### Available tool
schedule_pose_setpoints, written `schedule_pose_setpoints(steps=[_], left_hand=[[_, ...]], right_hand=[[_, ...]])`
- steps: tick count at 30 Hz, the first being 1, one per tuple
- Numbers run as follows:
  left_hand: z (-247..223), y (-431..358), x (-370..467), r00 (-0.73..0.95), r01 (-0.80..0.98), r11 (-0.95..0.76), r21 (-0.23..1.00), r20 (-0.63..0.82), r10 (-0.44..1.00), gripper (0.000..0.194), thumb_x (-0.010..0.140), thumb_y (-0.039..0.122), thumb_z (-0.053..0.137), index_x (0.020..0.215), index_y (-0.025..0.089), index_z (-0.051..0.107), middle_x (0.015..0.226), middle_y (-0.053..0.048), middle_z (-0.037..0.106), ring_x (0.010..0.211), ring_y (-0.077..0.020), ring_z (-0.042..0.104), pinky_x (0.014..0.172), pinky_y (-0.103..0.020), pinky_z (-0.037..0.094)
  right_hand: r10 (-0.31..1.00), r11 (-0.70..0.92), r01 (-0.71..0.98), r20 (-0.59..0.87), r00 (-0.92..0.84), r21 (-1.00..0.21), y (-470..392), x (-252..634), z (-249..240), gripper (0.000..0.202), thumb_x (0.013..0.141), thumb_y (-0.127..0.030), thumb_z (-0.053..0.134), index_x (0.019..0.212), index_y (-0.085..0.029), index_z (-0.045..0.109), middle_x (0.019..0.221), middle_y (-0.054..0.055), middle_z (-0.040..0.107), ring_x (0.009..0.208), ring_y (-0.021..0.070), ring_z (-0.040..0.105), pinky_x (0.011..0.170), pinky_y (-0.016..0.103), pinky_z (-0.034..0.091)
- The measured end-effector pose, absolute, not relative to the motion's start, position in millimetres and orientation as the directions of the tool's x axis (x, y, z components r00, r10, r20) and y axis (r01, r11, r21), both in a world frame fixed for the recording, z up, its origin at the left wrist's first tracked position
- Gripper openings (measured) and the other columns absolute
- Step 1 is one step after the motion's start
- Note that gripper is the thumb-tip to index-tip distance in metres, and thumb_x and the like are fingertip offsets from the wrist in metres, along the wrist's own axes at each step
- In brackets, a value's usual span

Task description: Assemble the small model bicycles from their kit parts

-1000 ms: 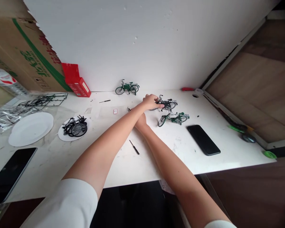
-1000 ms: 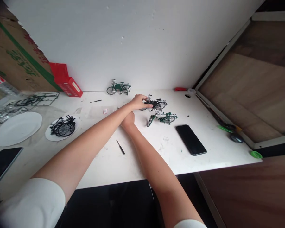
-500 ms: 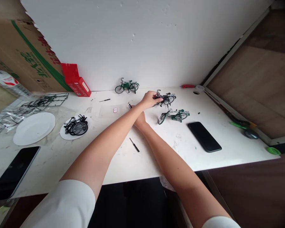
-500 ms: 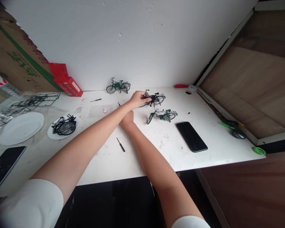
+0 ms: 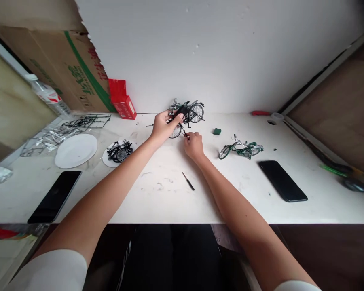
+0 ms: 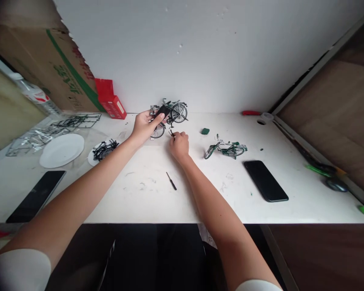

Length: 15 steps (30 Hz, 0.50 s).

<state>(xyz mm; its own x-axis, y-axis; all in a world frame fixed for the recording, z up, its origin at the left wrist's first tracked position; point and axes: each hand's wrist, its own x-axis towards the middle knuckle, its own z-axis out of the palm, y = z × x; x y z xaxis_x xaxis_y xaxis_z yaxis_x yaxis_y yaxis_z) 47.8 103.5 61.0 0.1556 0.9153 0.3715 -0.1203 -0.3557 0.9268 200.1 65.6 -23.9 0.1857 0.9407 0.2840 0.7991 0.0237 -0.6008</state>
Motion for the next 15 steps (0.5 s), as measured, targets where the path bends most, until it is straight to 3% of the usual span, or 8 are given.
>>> schedule_pose_setpoints(steps=[3,6,10,15], left_hand=[[52,85,15,0.167,-0.166,-0.227,0.959,0.255,0.953,0.058,0.074,0.057,0.095,0.107,0.012,0.076,0.104,-0.014,0.082,0.092,-0.024,0.08,0.083,-0.031,0.06],[40,70,-10,0.175,-0.186,-0.151,0.971,0.184,0.967,0.059,0.072,0.055,0.096,0.107,0.011,0.078,0.106,-0.015,0.083,0.086,-0.0219,0.079,0.08,-0.03,0.059],[26,55,-32,0.195,-0.146,-0.149,0.978,0.176,0.965,0.054,0.078,0.053,0.093,0.109,0.011,0.08,0.107,-0.015,0.084,0.089,-0.022,0.079,0.082,-0.031,0.06],[17,43,-43,0.213,-0.093,-0.227,0.969,0.242,0.946,0.055,0.082,0.051,0.091,0.121,0.013,0.081,0.121,-0.016,0.083,0.103,-0.0242,0.079,0.092,-0.034,0.061]], right_hand=[[0.877,0.081,0.711,0.389,0.282,-0.699,73,207,-28,0.022,0.101,-0.025,0.048,0.102,-0.019,0.069,0.101,0.014,0.065,0.107,0.0329,0.057,0.105,0.049,0.047],[0.837,0.137,0.524,0.381,0.393,-0.84,77,211,-28,0.019,0.103,-0.033,0.046,0.091,-0.024,0.058,0.093,0.008,0.064,0.097,0.0276,0.058,0.096,0.044,0.048],[0.841,0.214,0.317,0.339,0.421,-0.924,70,205,-19,0.032,0.11,-0.049,0.039,0.089,-0.027,0.052,0.09,0.003,0.065,0.089,0.0225,0.061,0.085,0.038,0.049],[0.863,0.337,0.256,0.406,0.301,-0.906,49,185,-6,0.044,0.109,-0.069,0.041,0.099,-0.027,0.053,0.107,0.006,0.07,0.1,0.0228,0.067,0.084,0.039,0.052]])
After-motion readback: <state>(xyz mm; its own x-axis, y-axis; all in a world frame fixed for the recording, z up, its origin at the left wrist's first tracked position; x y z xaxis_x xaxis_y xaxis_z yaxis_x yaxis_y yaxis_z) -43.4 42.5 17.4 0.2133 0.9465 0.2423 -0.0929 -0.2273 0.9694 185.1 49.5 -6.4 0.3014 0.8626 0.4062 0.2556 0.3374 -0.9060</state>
